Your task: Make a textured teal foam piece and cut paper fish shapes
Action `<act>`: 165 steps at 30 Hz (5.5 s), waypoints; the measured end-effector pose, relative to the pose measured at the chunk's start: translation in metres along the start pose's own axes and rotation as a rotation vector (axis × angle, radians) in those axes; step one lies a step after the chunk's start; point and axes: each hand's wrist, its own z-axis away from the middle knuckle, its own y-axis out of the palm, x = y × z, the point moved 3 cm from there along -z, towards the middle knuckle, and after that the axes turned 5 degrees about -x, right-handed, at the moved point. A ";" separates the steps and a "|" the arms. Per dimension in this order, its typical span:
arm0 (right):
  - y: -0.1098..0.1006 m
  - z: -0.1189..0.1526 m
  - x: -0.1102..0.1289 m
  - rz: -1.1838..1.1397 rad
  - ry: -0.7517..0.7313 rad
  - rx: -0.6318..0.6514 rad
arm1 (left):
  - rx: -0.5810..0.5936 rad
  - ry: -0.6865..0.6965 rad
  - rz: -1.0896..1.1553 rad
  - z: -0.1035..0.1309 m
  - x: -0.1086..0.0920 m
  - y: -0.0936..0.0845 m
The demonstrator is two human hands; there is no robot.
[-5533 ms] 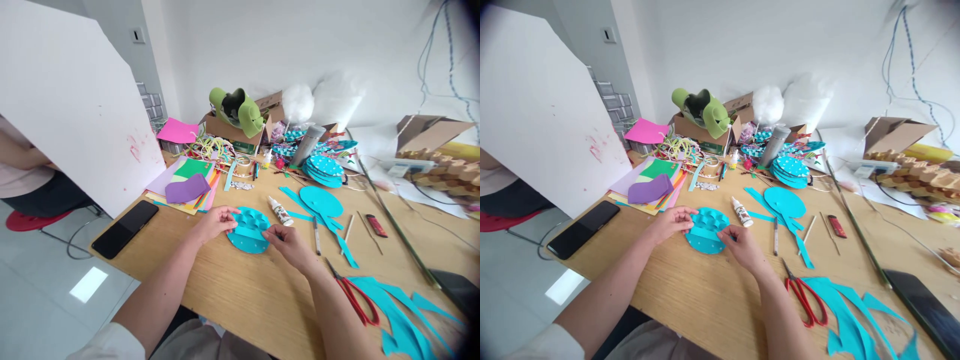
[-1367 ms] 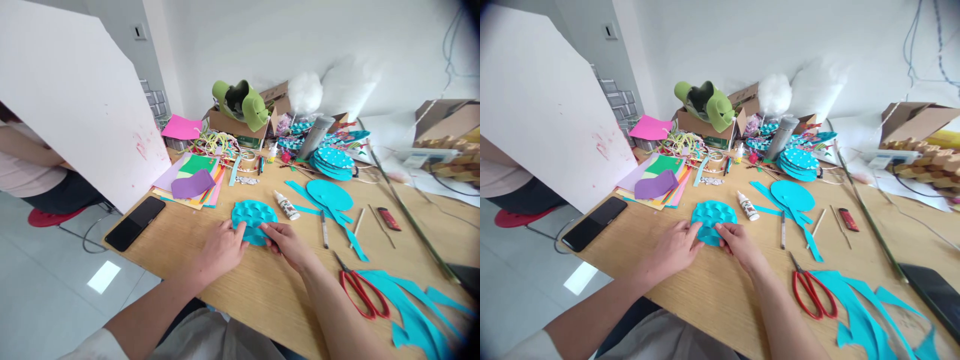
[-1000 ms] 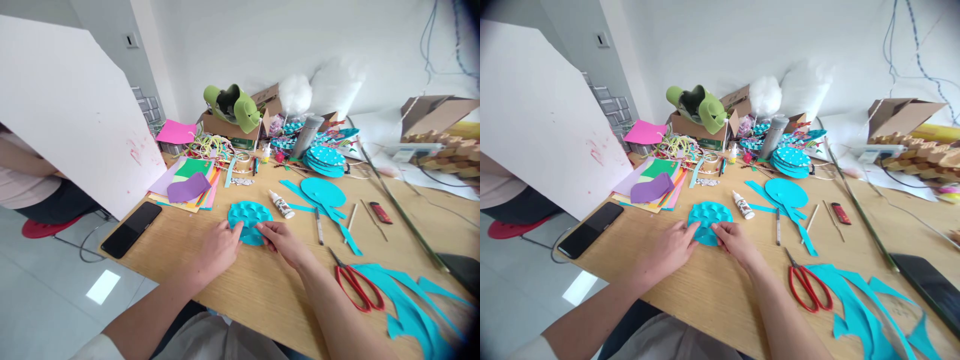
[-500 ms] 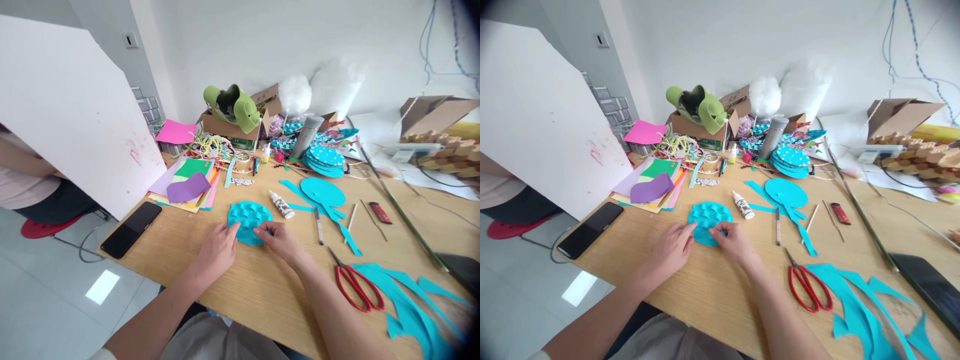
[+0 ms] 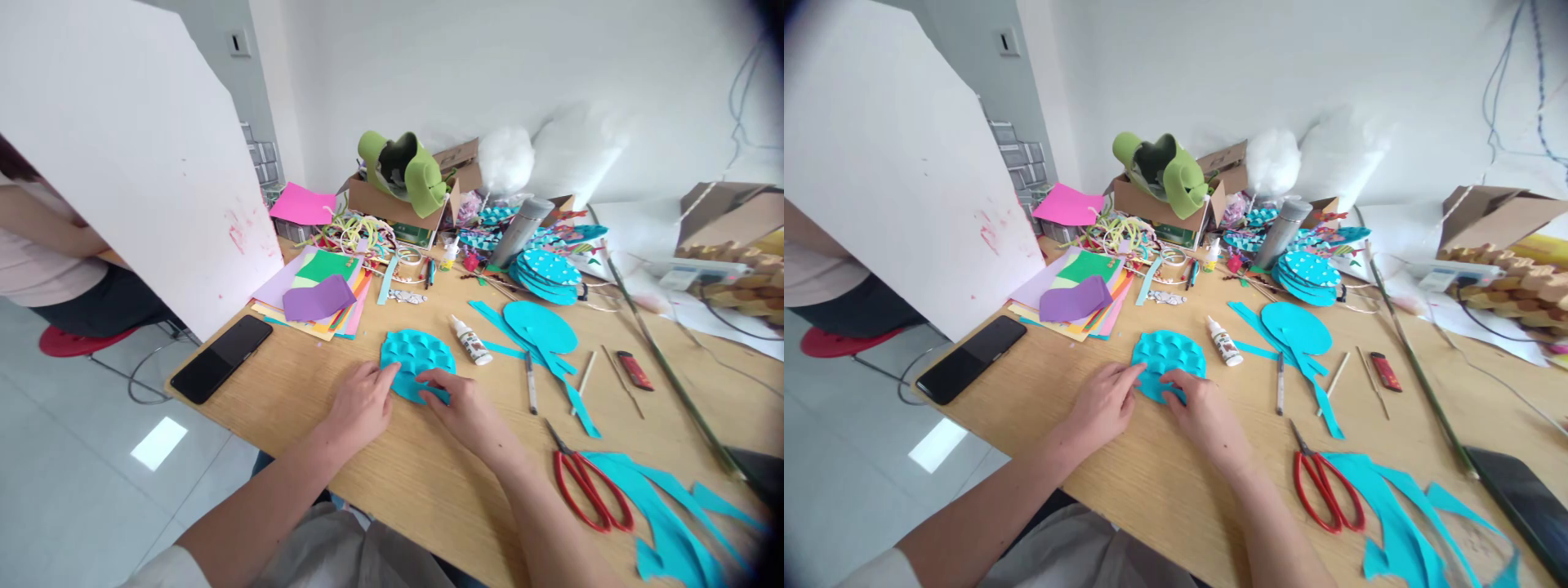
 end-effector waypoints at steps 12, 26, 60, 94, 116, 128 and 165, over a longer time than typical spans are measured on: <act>0.006 -0.018 0.001 -0.296 0.217 -0.038 | -0.037 -0.013 -0.022 -0.001 -0.002 -0.002; 0.003 -0.027 0.004 -0.426 0.350 0.146 | -0.028 0.012 -0.049 -0.003 -0.002 0.004; 0.019 -0.031 -0.007 0.132 0.293 0.015 | 0.023 0.004 -0.048 -0.001 -0.004 -0.005; 0.031 -0.028 -0.021 -0.065 0.288 -0.084 | -0.038 -0.078 0.063 0.000 0.004 0.001; 0.025 -0.026 -0.011 -0.089 0.311 -0.074 | 0.141 -0.389 0.231 -0.029 0.042 -0.008; 0.024 -0.025 -0.009 -0.128 0.307 -0.096 | 0.211 -0.517 0.356 -0.053 0.052 0.004; 0.027 -0.026 -0.013 -0.204 0.323 -0.107 | 0.196 -0.265 0.468 -0.061 0.059 0.006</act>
